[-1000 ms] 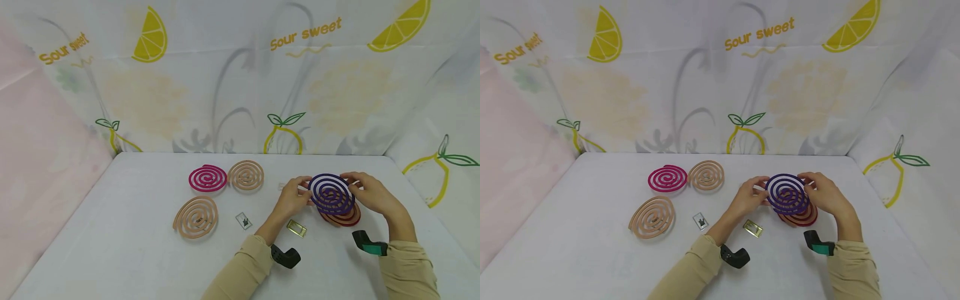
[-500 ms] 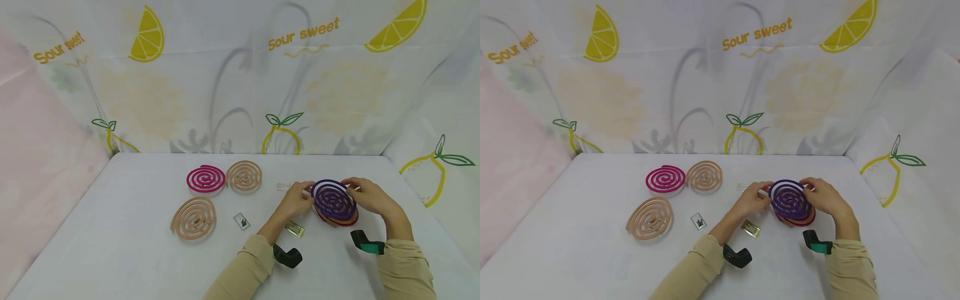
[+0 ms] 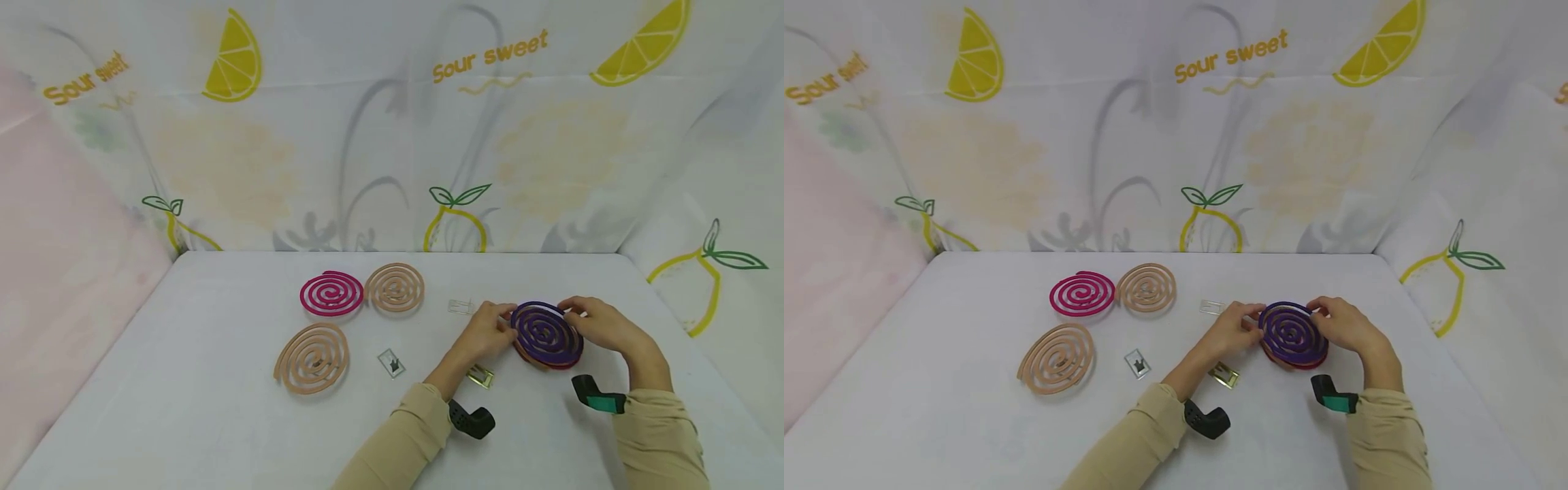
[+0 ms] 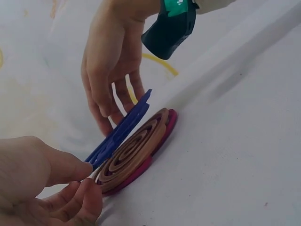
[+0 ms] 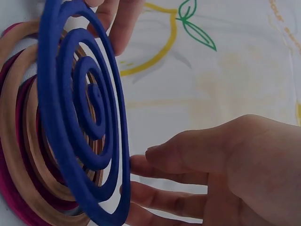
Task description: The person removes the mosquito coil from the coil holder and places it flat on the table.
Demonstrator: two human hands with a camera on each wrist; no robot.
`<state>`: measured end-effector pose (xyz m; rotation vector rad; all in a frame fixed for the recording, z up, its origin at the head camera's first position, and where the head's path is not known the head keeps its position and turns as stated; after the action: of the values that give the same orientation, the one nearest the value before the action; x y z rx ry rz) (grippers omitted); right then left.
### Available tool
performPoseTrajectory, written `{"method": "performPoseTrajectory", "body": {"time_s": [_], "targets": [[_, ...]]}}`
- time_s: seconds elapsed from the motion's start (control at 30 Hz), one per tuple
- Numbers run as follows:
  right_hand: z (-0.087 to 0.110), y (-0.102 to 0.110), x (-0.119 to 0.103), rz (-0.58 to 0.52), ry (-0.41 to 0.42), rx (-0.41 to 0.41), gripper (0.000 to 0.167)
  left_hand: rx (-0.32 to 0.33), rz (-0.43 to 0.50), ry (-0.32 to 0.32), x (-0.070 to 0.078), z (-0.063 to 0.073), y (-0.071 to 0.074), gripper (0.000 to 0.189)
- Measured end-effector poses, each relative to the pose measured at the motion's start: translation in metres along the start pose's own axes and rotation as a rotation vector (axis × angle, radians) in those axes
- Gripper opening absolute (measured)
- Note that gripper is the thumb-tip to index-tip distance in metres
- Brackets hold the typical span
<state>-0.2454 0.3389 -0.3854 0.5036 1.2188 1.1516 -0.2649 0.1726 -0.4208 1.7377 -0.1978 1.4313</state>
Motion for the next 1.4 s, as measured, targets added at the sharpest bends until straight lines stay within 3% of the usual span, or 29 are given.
{"method": "performPoseTrajectory", "body": {"time_s": [0.27, 0.63, 1.4], "targets": [[-0.0022, -0.0044, 0.0016, 0.007, -0.011, -0.044, 0.038, -0.003, -0.023, -0.004, -0.0029, -0.0019, -0.0046, 0.048], [-0.0031, -0.0082, 0.0047, 0.007, -0.020, -0.071, 0.040, -0.033, -0.034, 0.050, -0.0061, -0.0012, -0.0095, 0.048], [-0.0045, -0.0099, 0.0041, -0.001, -0.009, -0.094, 0.041, 0.010, -0.152, 0.047, -0.0055, -0.0035, -0.0107, 0.047]]}}
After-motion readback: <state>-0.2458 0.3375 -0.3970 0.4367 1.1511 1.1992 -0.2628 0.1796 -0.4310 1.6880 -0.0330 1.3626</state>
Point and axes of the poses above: each hand's wrist, its own z-axis away from the middle knuckle, its own y-axis out of the back of the hand, x = y × z, the point moved 7 cm from there along -z, towards the middle knuckle, and after that the axes turned 12 degrees about -x, right-handed, at the moved point
